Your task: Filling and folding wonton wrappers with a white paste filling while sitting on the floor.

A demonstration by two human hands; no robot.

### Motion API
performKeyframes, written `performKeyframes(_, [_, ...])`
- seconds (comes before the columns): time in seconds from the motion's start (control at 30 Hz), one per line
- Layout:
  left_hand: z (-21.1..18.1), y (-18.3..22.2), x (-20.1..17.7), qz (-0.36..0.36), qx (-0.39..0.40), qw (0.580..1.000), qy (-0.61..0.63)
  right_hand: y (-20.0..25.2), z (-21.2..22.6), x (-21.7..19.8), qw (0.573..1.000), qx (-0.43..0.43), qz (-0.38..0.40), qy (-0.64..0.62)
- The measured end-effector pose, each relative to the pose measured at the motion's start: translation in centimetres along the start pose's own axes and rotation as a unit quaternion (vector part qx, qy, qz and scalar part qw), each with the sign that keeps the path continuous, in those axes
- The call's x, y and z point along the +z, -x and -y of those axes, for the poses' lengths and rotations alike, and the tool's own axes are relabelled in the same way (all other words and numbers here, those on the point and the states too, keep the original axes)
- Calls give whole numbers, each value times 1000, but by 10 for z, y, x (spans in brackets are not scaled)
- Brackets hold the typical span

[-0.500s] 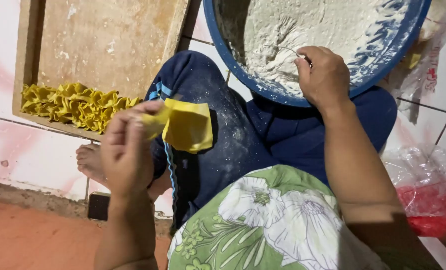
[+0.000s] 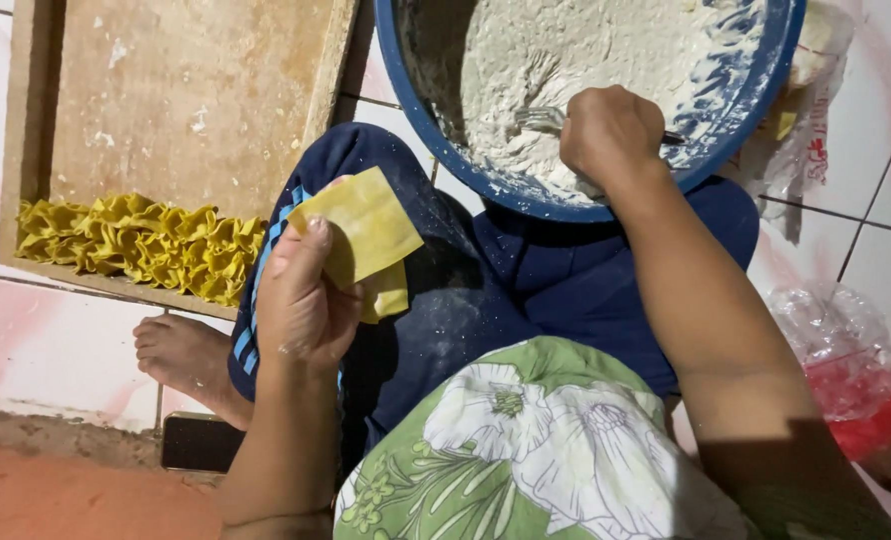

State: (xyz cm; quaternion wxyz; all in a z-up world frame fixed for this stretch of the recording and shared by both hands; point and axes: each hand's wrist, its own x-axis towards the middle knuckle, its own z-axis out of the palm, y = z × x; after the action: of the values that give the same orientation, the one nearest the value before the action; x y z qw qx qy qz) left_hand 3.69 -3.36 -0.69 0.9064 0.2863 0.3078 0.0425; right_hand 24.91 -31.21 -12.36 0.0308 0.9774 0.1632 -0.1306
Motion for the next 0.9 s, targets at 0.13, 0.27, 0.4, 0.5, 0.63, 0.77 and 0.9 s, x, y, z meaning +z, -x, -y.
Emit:
performKeyframes(0.13, [0,0,0,19,-5,1000,11,1,9,-7,998,-28,0,-58])
performKeyframes(0.27, [1,0,1,48,-4,999,10,-2,21,-21,990,-6,81,-114])
performKeyframes(0.4, [1,2,5,43,-7,999,10,-6,19,-15,969,-14,119,-215])
performKeyframes(0.5, [1,2,3,37,-13,999,19,-4,16,-17,934,-44,92,-343])
performKeyframes(0.63, [1,1,9,24,-8,1000,8,5,9,-33,895,-58,76,-435])
performKeyframes(0.77, [8,-5,29,40,-4,999,7,21,-1,-61,856,-107,42,-505])
performKeyframes(0.9, [22,-15,60,45,-4,999,8,40,-12,-88,790,-111,40,-602])
